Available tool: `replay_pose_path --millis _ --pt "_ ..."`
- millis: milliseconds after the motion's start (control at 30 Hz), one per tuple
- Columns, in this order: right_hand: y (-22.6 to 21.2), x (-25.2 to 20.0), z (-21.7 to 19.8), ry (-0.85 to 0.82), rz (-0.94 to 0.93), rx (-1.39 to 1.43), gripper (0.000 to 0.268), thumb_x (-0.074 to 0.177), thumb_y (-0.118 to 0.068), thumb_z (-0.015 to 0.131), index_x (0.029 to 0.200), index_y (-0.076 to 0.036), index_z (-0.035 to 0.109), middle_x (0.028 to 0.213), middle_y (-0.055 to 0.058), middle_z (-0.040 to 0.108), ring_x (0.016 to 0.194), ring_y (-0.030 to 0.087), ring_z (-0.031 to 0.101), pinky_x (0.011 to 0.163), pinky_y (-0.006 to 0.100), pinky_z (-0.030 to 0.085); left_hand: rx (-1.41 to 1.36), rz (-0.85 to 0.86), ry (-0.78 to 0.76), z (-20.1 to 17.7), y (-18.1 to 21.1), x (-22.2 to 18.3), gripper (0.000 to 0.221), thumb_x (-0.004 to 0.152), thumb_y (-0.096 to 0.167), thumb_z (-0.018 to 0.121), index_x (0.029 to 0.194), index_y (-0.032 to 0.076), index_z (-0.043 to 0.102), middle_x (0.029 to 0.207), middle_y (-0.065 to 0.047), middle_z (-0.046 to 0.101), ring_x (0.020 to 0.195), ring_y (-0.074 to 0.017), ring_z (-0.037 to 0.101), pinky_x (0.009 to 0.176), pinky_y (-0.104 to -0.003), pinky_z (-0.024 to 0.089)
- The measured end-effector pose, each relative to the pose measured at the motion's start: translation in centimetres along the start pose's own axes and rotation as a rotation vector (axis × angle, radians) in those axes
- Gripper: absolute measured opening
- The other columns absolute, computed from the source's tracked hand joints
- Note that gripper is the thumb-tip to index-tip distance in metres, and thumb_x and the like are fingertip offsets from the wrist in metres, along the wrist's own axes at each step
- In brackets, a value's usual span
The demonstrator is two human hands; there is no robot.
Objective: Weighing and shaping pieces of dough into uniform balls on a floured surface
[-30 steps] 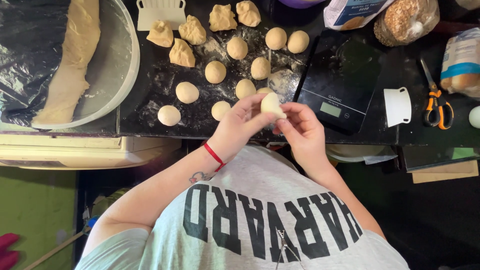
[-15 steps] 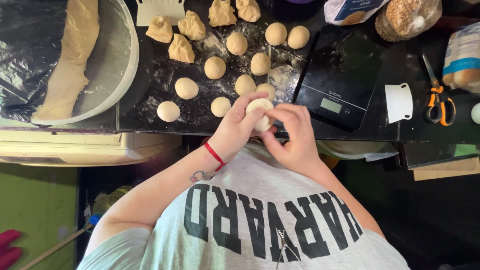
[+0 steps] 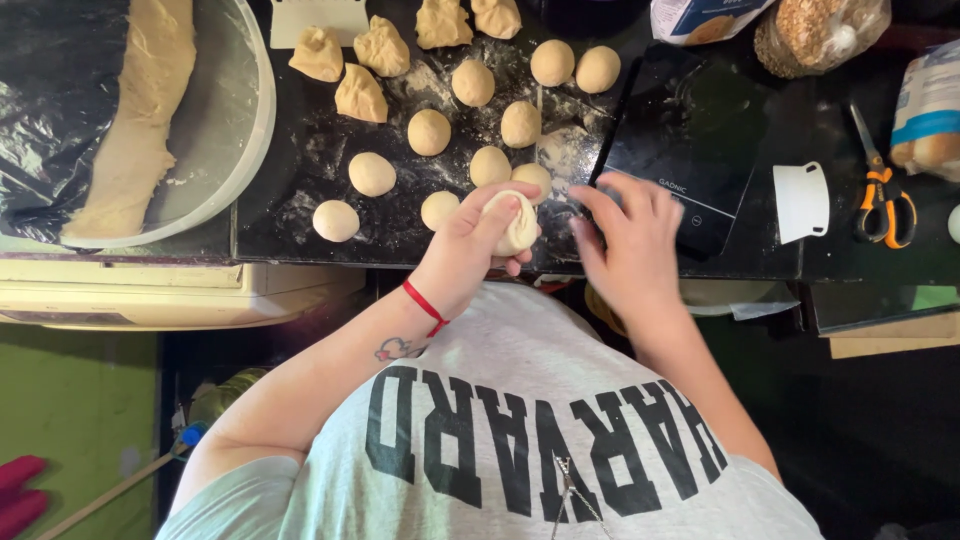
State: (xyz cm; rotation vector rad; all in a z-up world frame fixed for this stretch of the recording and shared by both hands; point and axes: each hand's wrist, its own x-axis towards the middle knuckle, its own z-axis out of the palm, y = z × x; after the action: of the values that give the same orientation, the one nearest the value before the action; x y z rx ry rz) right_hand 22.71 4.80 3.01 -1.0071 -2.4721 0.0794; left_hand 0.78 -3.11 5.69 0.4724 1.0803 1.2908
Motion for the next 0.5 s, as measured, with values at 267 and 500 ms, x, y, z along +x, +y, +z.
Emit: replay_pose_path --millis 267,500 --pt "5.2 -2.4 2.4 0.020 -0.061 -0.248 0.030 0.097 -0.021 0.083 0.124 -0.031 0.078 0.140 0.001 0.061 0.131 0.031 0.052 0.108 0.052 0.036 -0.186 -0.162 -0.096 -0.8 -0.8 1.1 0.050 0.105 0.028 0.068 0.141 -0.005 0.057 0.096 -0.023 0.073 0.080 -0.0225 0.078 0.076 -0.035 0.073" --pt "6.8 -4.5 0.8 0.040 0.008 -0.290 0.029 0.090 -0.021 0.087 0.116 -0.033 0.081 0.139 0.001 0.063 0.132 0.032 0.051 0.110 0.053 0.036 -0.180 -0.136 -0.067 -1.1 -0.8 1.0 0.061 0.092 -0.002 0.084 0.146 -0.004 0.057 0.095 -0.015 0.071 0.082 -0.0201 0.079 0.076 -0.031 0.074"
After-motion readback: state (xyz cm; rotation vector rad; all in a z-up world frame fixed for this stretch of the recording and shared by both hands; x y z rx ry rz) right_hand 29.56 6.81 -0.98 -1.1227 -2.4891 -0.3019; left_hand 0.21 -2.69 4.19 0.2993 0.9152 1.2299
